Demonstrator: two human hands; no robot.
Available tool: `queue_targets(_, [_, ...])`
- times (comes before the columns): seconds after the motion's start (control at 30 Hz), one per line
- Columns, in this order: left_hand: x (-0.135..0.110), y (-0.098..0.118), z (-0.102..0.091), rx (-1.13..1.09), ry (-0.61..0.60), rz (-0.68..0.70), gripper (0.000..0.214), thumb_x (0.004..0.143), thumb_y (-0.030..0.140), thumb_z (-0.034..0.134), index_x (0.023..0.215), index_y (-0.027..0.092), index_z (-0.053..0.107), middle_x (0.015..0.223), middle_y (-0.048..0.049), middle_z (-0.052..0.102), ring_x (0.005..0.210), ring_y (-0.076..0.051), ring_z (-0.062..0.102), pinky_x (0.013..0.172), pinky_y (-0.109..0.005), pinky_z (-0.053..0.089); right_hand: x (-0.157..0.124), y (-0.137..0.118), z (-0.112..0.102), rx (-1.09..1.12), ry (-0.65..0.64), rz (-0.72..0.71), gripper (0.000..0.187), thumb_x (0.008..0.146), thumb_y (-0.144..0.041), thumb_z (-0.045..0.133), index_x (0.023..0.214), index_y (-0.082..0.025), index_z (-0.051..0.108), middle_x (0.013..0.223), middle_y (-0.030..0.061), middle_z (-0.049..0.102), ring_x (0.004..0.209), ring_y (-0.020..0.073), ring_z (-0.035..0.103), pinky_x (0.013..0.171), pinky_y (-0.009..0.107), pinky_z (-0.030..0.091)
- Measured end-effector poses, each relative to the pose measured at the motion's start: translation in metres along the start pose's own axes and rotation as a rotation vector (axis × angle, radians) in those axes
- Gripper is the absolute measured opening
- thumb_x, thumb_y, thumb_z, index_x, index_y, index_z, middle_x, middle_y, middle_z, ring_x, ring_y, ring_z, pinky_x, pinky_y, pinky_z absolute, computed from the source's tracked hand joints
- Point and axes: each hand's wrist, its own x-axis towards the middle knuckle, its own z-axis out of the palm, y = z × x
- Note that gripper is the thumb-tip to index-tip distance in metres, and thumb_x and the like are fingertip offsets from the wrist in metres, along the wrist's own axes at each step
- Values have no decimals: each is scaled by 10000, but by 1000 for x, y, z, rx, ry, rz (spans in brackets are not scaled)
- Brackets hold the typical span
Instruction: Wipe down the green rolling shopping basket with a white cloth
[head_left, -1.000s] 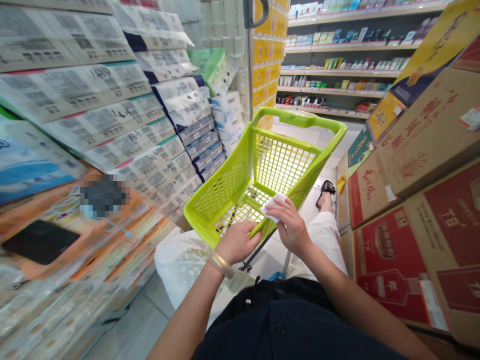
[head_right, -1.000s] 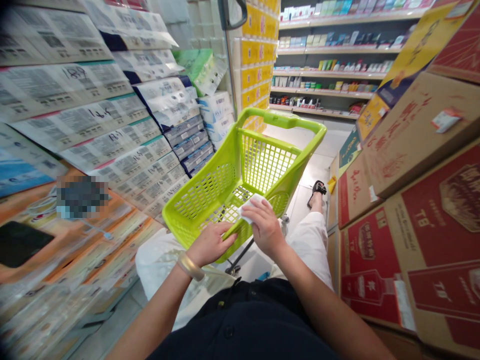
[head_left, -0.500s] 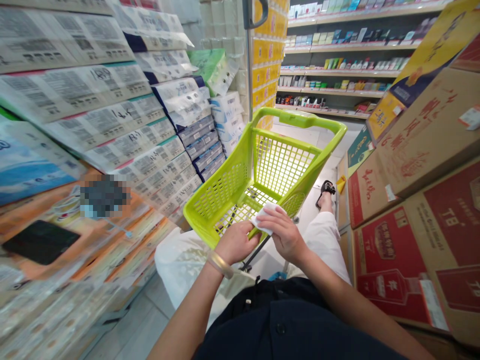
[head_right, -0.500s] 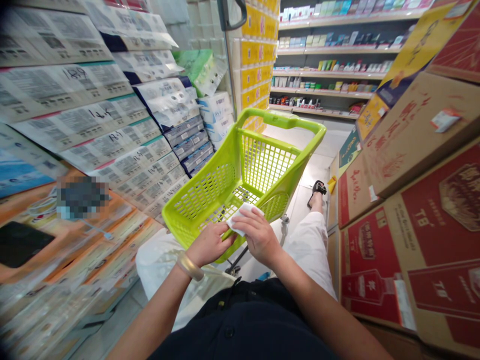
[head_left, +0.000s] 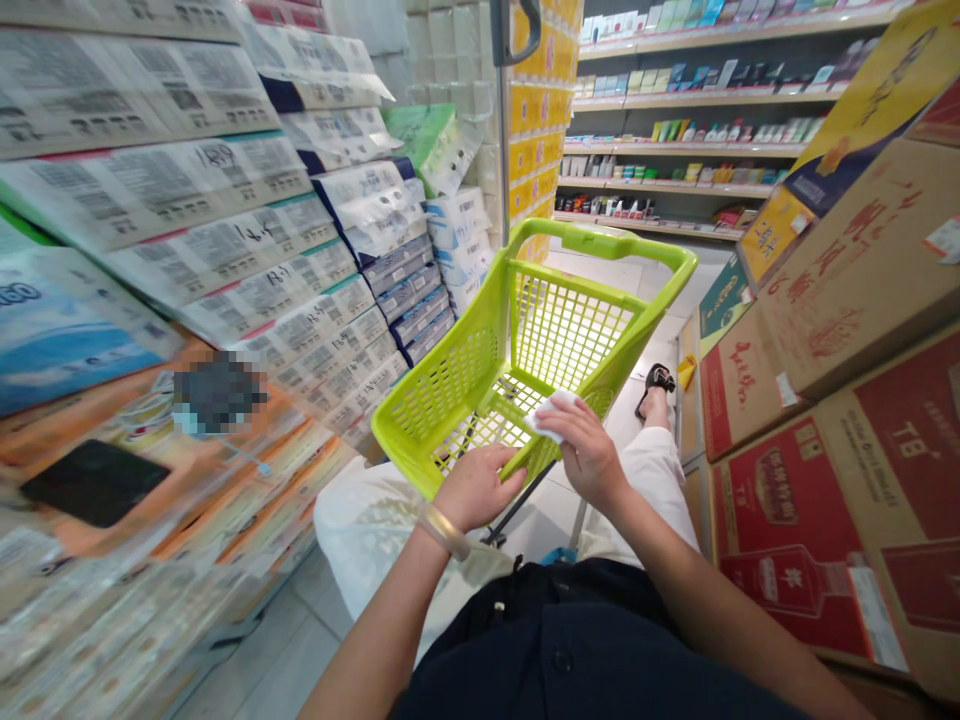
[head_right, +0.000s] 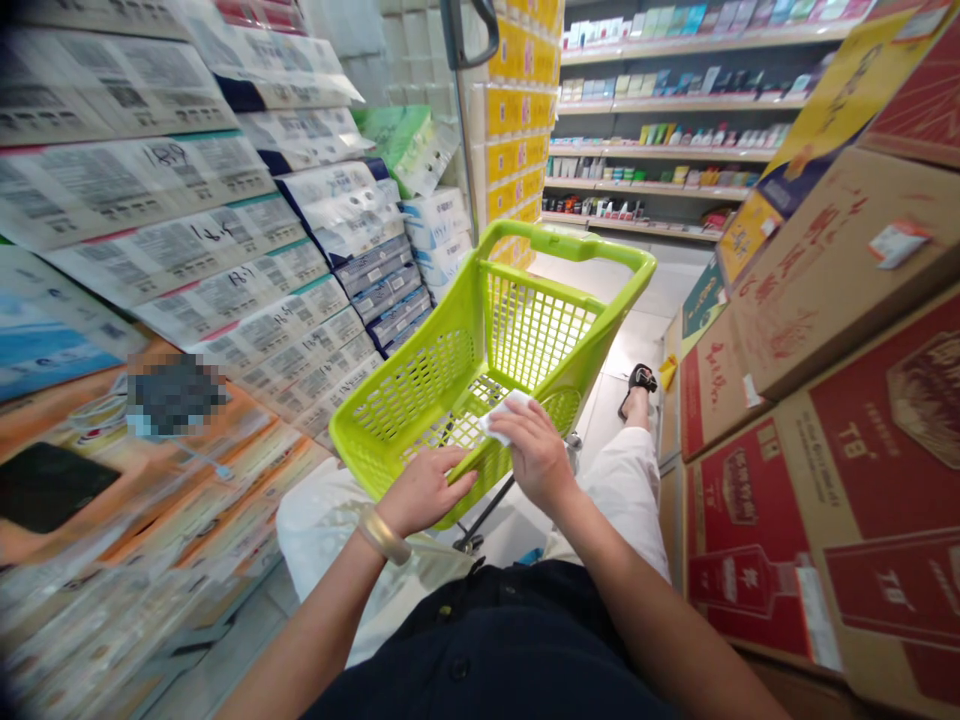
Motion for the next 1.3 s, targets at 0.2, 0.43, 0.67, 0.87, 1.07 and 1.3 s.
queue_targets(0.2, [0,0,1,-7,7,-4,209,890,291,498,855,207,686,893,-41,731,862,-182,644,804,-287,463,-2,-2,1,-12,34,25,335,937,-107,429,1077,-257,694,1129,40,756,1279,217,599,1174,494,376])
queue_targets(0.43, [0,0,0,-14,7,7,209,888,282,498,830,204,683,874,-38,727,848,-181,649,784,-279,455,5,9,-3,-62,37,10,317,944,-100,435,1051,-252,692,1114,40,761,1241,208,625,1154,471,392])
queue_targets(0.67, [1,1,1,14,21,-18,196,877,289,519,803,195,674,858,-55,717,841,-195,645,788,-292,462,0,-5,5,-27,-11,-41,315,926,-89,453,1068,-254,680,1127,31,756,1266,208,605,1163,467,377])
queue_targets(0.87, [0,-1,1,11,21,24,219,897,269,488,776,198,656,822,-35,703,801,-176,627,761,-277,450,6,10,-2,-76,51,7,324,921,-77,449,1043,-253,693,1109,30,761,1250,207,619,1165,453,377])
queue_targets(1.07, [-1,-8,0,-28,19,56,210,892,230,477,801,188,661,849,-42,708,836,-182,631,794,-283,460,2,-2,3,-55,15,-10,322,926,-84,439,1042,-247,692,1110,31,762,1262,206,611,1164,458,381])
queue_targets(1.3, [-6,-25,-13,-22,-28,96,262,931,276,450,828,192,676,875,-41,718,846,-174,645,804,-281,473,12,9,-4,-107,51,31,315,933,-94,442,1024,-252,700,1100,28,764,1237,208,628,1166,462,370])
